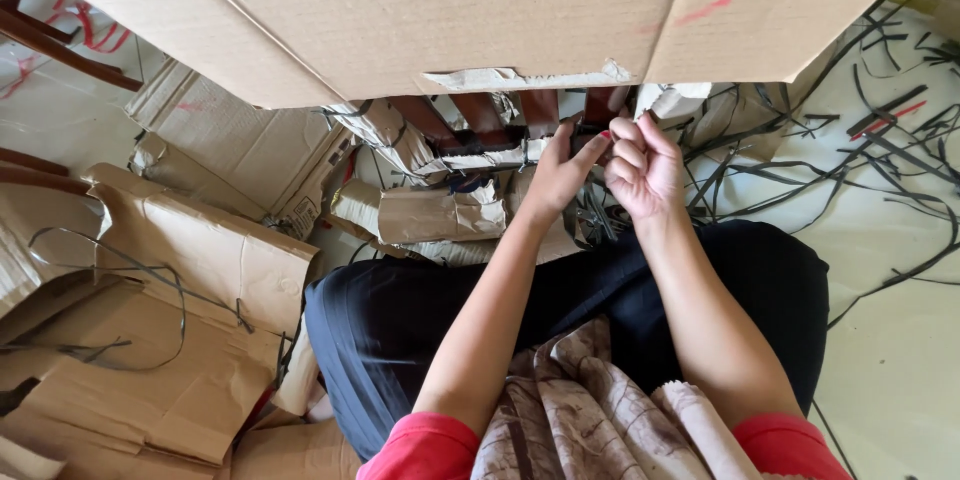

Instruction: The person sits on the floor and uses scissors to cut black straps securing a cardboard-wrapped bundle. They repeatedly cut, pull, and remove the straps, accumulating cut pieces on the floor.

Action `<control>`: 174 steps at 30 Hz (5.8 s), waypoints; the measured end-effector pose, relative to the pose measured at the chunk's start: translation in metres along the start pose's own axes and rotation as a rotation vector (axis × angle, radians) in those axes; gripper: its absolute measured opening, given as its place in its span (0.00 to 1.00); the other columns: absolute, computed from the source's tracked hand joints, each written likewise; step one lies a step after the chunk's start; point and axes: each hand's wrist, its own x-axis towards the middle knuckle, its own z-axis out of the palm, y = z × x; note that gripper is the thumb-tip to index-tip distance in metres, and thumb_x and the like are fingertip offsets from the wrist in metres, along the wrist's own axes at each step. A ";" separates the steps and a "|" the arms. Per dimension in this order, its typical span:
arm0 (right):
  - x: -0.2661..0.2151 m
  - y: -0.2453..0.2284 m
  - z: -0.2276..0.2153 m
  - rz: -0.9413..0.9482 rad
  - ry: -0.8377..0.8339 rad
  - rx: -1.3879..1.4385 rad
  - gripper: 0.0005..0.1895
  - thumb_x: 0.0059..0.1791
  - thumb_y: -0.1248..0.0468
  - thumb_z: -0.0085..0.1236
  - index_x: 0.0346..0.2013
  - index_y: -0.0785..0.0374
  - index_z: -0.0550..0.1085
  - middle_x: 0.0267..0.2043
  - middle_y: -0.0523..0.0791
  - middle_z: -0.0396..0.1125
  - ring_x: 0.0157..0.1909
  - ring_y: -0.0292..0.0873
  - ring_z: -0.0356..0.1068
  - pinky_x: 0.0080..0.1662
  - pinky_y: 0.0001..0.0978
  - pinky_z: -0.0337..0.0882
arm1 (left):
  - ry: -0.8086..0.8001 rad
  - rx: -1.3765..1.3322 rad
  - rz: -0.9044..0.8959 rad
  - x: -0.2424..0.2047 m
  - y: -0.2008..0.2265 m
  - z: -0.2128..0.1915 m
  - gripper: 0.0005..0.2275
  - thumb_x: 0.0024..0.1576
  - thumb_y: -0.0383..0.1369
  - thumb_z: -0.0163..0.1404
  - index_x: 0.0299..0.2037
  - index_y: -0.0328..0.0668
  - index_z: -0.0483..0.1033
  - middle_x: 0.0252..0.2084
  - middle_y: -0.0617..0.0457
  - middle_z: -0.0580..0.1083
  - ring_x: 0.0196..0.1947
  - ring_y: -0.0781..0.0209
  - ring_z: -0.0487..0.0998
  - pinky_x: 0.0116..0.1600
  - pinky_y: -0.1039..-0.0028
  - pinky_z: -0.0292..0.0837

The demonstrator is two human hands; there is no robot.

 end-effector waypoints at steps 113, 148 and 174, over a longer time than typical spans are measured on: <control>-0.002 0.025 -0.080 -0.547 1.018 -1.176 0.10 0.50 0.64 0.58 0.29 0.70 0.77 0.27 0.50 0.68 0.36 0.33 0.61 0.41 0.34 0.65 | 0.128 0.900 0.654 -0.012 -0.059 0.067 0.03 0.57 0.34 0.46 0.33 0.50 0.72 0.23 0.47 0.74 0.26 0.38 0.80 0.33 0.55 0.78; -0.002 0.055 0.042 -0.629 1.064 -1.108 0.28 0.51 0.47 0.64 0.21 0.71 0.75 0.21 0.58 0.72 0.12 0.48 0.69 0.14 0.38 0.67 | -0.068 1.068 0.702 -0.016 -0.078 0.043 0.06 0.61 0.33 0.42 0.31 0.57 0.66 0.27 0.59 0.74 0.33 0.53 0.81 0.57 0.63 0.64; -0.018 0.025 -0.022 -0.668 0.739 -1.434 0.14 0.53 0.76 0.53 0.51 0.64 0.80 0.34 0.57 0.75 0.30 0.39 0.75 0.27 0.37 0.82 | -0.052 0.315 0.392 -0.044 -0.035 0.036 0.08 0.68 0.31 0.47 0.50 0.45 0.81 0.31 0.48 0.79 0.35 0.43 0.82 0.44 0.63 0.76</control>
